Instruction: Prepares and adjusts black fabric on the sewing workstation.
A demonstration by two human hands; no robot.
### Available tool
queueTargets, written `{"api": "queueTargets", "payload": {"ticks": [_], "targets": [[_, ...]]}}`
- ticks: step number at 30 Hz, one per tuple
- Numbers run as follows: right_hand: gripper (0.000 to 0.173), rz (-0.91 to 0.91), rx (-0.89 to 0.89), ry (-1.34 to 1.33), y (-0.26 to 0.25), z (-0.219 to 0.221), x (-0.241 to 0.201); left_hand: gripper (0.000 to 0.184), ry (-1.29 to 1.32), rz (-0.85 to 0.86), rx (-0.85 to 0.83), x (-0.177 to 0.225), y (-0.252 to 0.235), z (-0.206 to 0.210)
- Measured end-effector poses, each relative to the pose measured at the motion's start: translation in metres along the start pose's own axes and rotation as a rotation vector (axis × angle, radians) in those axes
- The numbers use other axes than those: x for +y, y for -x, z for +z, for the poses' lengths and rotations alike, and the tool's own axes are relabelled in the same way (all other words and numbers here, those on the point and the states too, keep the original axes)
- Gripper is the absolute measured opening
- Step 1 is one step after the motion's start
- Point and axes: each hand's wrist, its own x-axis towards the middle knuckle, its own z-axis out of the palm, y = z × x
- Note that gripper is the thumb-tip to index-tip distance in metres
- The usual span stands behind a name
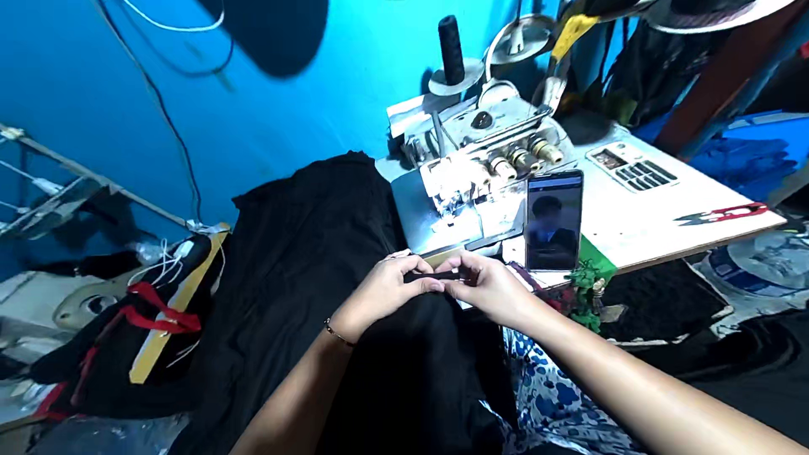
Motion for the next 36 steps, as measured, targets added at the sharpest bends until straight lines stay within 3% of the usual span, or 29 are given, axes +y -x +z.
{"api": "queueTargets", "payload": {"ticks": [5,14,20,25,30,33,36], "targets": [[0.045,0.031,-0.021,-0.168,0.003,0.006,0.004,0.012,-0.020,-0.018,0.040,0.004,0.004,-0.008],[0.013,-0.012,-0.056,0.012,0.031,0.021,0.049,0.020,-0.106,-0.010,0.057,-0.001,0.008,-0.018],[0.021,0.055,-0.116,0.031,0.032,0.015,0.045,0.018,-0.120,-0.033,0.085,0.003,0.010,-0.022],[0.030,-0.011,-0.362,0.181,0.039,0.020,0.055,0.019,-0.167,-0.027,0.171,0.015,0.016,-0.030],[0.034,-0.016,-0.221,-0.124,0.054,0.003,0.034,0.027,-0.302,0.017,0.359,0.018,0.023,-0.062],[0.033,-0.043,-0.291,-0.019,0.052,0.002,0.049,0.023,-0.254,-0.019,0.430,0.023,0.030,-0.066],[0.031,0.010,-0.229,0.010,0.051,0.000,0.057,0.016,-0.190,-0.069,0.437,0.028,0.034,-0.067]]}}
